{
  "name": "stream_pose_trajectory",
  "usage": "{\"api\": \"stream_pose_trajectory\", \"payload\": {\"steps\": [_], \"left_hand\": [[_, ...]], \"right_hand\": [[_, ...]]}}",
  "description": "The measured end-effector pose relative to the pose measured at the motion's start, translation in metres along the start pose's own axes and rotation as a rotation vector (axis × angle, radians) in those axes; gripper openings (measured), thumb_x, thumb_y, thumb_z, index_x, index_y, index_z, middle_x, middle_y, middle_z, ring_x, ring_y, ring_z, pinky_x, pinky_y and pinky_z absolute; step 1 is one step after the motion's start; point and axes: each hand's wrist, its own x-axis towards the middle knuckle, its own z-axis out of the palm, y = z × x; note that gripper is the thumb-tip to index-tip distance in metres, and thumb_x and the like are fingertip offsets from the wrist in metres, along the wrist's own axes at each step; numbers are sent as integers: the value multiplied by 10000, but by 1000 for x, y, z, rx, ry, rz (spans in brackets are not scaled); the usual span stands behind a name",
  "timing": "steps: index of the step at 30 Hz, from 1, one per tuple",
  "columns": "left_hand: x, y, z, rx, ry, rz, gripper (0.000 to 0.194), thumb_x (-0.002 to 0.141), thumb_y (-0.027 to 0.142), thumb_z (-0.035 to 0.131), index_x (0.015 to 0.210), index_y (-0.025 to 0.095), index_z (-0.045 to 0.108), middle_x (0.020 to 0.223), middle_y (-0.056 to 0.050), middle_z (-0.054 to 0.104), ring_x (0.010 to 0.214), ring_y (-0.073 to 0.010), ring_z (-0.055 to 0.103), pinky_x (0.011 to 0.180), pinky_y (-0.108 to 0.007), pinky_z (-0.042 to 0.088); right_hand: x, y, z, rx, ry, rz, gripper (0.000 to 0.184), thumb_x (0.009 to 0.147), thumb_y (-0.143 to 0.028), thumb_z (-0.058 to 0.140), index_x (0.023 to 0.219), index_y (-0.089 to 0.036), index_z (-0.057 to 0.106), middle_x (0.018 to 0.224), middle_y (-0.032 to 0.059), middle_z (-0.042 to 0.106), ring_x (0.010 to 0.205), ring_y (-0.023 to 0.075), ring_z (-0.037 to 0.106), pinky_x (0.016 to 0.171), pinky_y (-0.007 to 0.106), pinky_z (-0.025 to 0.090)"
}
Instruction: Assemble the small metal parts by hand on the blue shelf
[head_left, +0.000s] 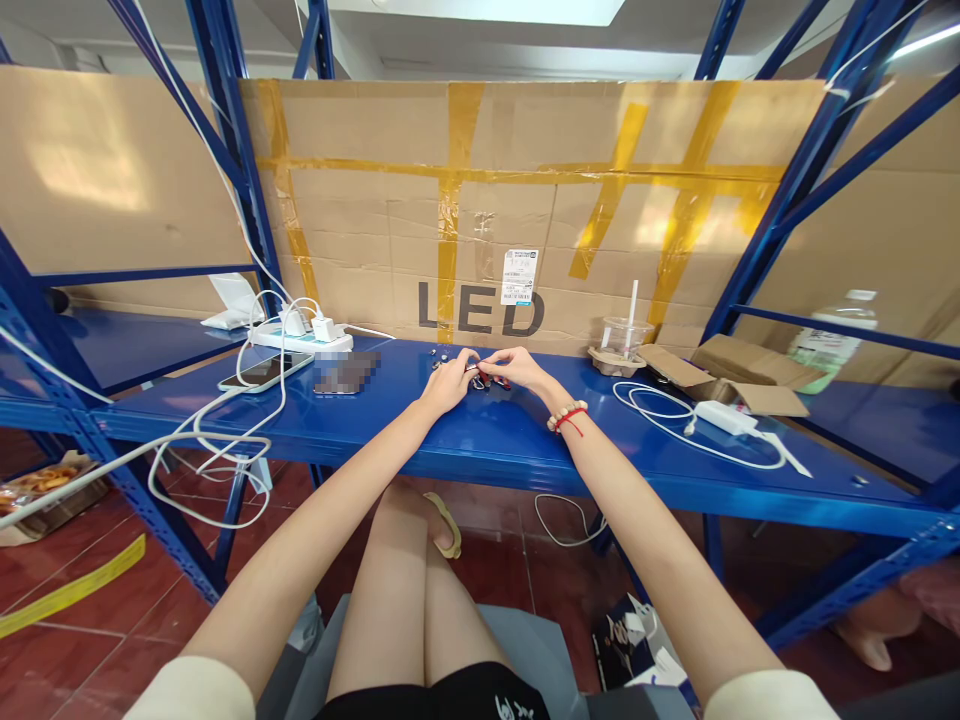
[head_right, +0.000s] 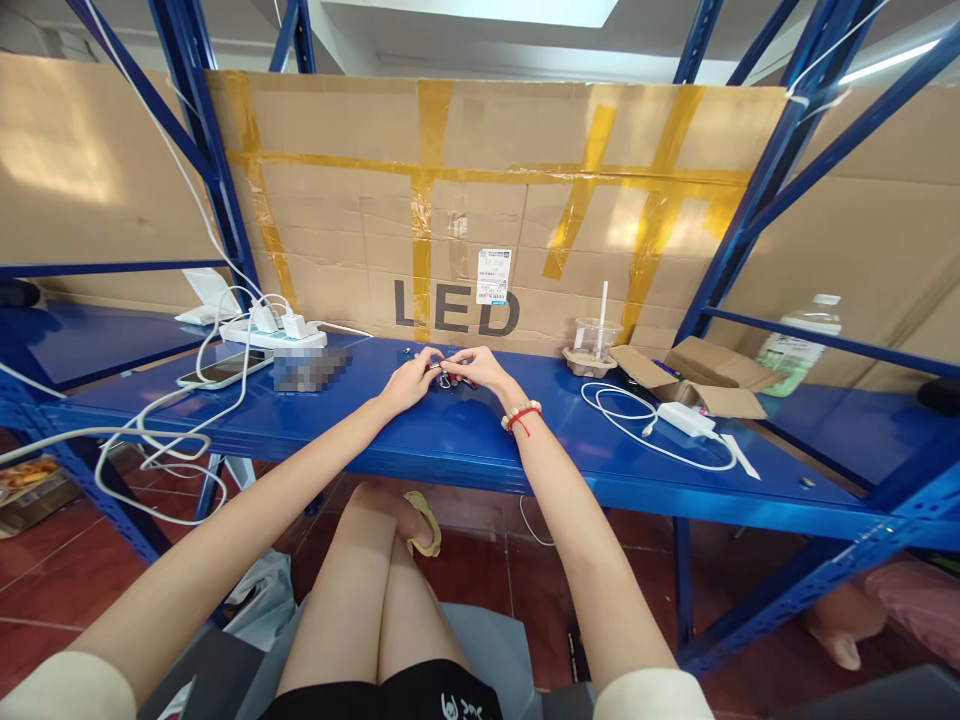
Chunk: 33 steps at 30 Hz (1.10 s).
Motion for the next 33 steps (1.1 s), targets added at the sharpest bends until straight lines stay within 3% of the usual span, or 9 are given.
{"api": "stream_pose_trajectory", "payload": {"steps": [13,21,28,33], "left_hand": [[2,-1,2,53,-7,34,247,893,276,324,1023,262,534,1038,-17,634,961,-171,568,829,-283,425],[2,0,0,-43,8,-53,291,903,326,280,1038,274,532,1042,-21,632,965,-194,575,799,-306,438],[3,0,0,-34,-5,-91,303,899,332,277,1074,271,517,1065,-33,627,986,-199,566,805,-312,440],[3,-1,1,-23,-15,-101,317,899,346,273,1093,277,514,1070,-35,628,995,-211,565,816,-334,442]], "right_hand": [[-1,-2,6,-79,2,106,412,591,-535,703,597,-133,611,476,-18,516,388,38,375,349,174,271],[3,-1,4,-55,-41,13,410,634,-544,667,659,-138,612,484,-18,526,379,42,385,342,171,293],[10,4,0,-19,78,-136,395,546,-445,749,767,-125,682,720,54,661,501,79,516,497,215,444],[9,4,-1,-16,73,-130,391,562,-441,735,774,-114,708,676,59,662,485,86,500,482,226,428]]}}
